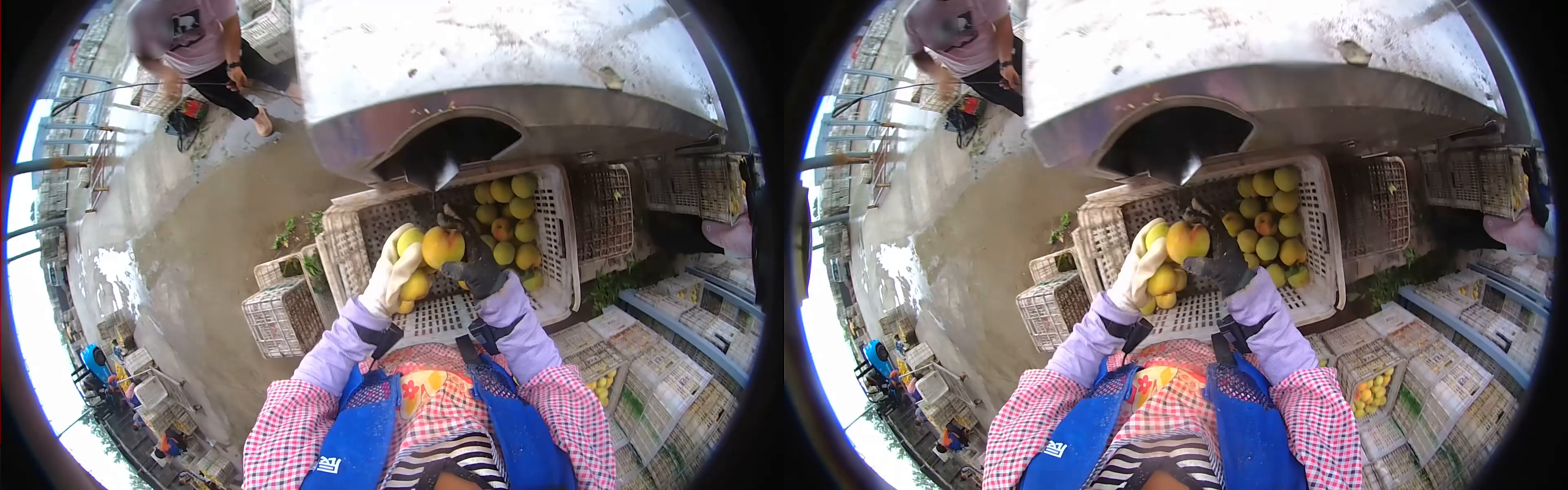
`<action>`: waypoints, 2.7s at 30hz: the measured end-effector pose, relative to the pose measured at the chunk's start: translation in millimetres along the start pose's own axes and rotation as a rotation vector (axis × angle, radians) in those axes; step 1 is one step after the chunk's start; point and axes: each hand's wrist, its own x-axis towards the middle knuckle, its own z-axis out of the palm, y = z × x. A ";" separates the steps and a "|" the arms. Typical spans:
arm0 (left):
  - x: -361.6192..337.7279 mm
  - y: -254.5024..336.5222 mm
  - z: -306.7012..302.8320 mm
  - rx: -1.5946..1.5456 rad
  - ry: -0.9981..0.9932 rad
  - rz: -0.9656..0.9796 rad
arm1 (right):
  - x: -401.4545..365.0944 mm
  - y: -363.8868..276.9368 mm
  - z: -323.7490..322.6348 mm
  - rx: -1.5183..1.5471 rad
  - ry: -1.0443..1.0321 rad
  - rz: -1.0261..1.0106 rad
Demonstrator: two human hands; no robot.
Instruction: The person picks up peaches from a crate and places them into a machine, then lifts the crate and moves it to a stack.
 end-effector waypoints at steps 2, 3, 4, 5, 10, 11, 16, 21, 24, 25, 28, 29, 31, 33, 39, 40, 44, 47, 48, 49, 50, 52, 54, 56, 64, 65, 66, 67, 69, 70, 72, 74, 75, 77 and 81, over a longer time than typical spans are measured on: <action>-17.0 24.0 14.5 0.058 0.068 0.149 | 3.2 -20.0 10.1 -0.075 -0.035 -0.023; -21.6 30.6 18.3 0.083 0.099 0.224 | 3.8 -31.3 14.4 -0.116 -0.051 -0.034; -21.1 28.3 16.6 0.193 0.101 0.357 | 4.4 -54.6 29.4 0.181 -0.012 0.095; -20.5 26.0 14.8 0.302 0.117 0.492 | 5.2 -68.9 37.7 0.046 0.042 0.030; -20.3 58.9 39.6 0.193 0.261 0.685 | 34.7 -103.6 59.6 -0.371 0.352 -0.375; -21.9 66.9 41.8 0.224 0.293 0.717 | 44.8 -106.2 59.8 -0.404 0.413 -0.461; -27.2 74.5 20.1 -0.003 0.066 0.401 | 104.1 -55.9 30.4 -1.008 0.542 -0.639; -36.8 78.3 21.4 -0.126 -0.044 0.310 | 121.1 -47.0 33.6 -0.988 0.521 -0.341; -35.2 77.6 11.9 -0.241 -0.141 0.233 | 118.9 -106.7 31.5 -1.025 0.205 0.027; -35.5 77.7 10.2 -0.309 -0.158 0.193 | 117.1 -109.1 28.6 -1.030 0.183 0.002; -31.9 78.1 19.1 -0.251 -0.159 0.296 | 80.7 -103.5 44.9 -0.449 0.259 -0.148; -29.6 75.6 27.5 -0.276 -0.114 0.343 | 64.0 -115.3 57.3 -0.169 0.273 -0.110; -19.9 66.0 31.4 -0.211 -0.168 0.421 | 46.7 -98.3 64.4 -0.264 0.222 -0.171; -7.5 62.7 35.4 -0.174 -0.209 0.473 | 46.9 -101.0 60.7 -0.414 0.264 -0.267; -3.4 46.1 18.0 -0.030 -0.098 0.439 | 114.4 -91.2 30.1 -1.044 0.296 -0.225; -0.7 44.7 17.1 0.066 -0.114 0.508 | 114.2 -104.0 29.3 -1.059 0.190 -0.115; 4.5 46.6 21.7 -0.132 -0.089 0.477 | 110.0 -163.7 29.4 -0.843 -0.004 0.054; -5.1 60.8 28.4 0.019 -0.077 0.533 | 68.4 -113.8 35.5 -0.735 0.120 -0.367; -9.8 65.3 29.3 0.246 -0.086 0.632 | 52.8 -99.4 41.1 -0.760 0.131 -0.467; -13.7 64.7 28.7 0.479 -0.095 0.717 | 39.1 -90.4 47.8 -0.827 0.133 -0.454; -7.2 55.5 26.5 0.389 -0.071 0.672 | 25.8 -81.6 54.5 -0.895 0.134 -0.442; 3.1 44.1 20.5 0.251 -0.053 0.597 | 21.3 -76.5 56.7 -0.935 0.190 -0.342; -13.7 61.4 37.9 0.216 -0.037 0.447 | 27.7 -79.9 55.3 -0.964 0.221 -0.399; -3.0 53.2 29.4 0.179 -0.031 0.420 | 29.8 -77.0 54.6 -0.908 0.256 -0.408; 3.8 12.5 -50.5 0.010 0.401 0.276 | 142.6 -41.8 33.8 -0.323 0.345 -0.080; 1.6 1.1 -57.0 0.220 0.413 0.133 | 138.6 -31.4 36.1 -0.216 0.359 -0.030; -0.6 -10.3 -63.5 0.453 0.398 -0.013 | 128.4 -41.2 37.9 -0.388 0.409 -0.165; -2.6 -21.7 -70.0 0.672 0.355 -0.149 | 119.5 -58.4 38.2 -0.565 0.454 -0.305; -2.6 -70.5 -74.8 1.324 0.412 -0.349 | 100.7 -89.8 38.5 -0.926 0.519 -0.589; 0.7 -81.7 -76.5 1.510 0.249 -0.467 | 89.8 -76.4 36.7 -1.013 0.435 -0.606; 16.4 -108.1 -88.5 1.759 -0.037 -0.688 | 53.2 -2.5 25.7 -1.076 0.156 -0.510; 22.8 -128.6 -89.7 1.793 -0.020 -0.671 | 14.4 99.6 30.6 -0.995 -0.107 -0.012; 23.6 -138.1 -90.6 1.811 -0.008 -0.665 | 1.6 139.4 39.9 -0.914 -0.181 0.358; 31.5 -140.9 -94.2 1.902 -0.052 -0.595 | -12.5 188.8 52.3 -1.036 -0.503 0.332; 53.4 -144.6 -117.8 1.790 -0.097 -0.818 | -20.5 205.5 74.3 -0.953 -0.682 0.515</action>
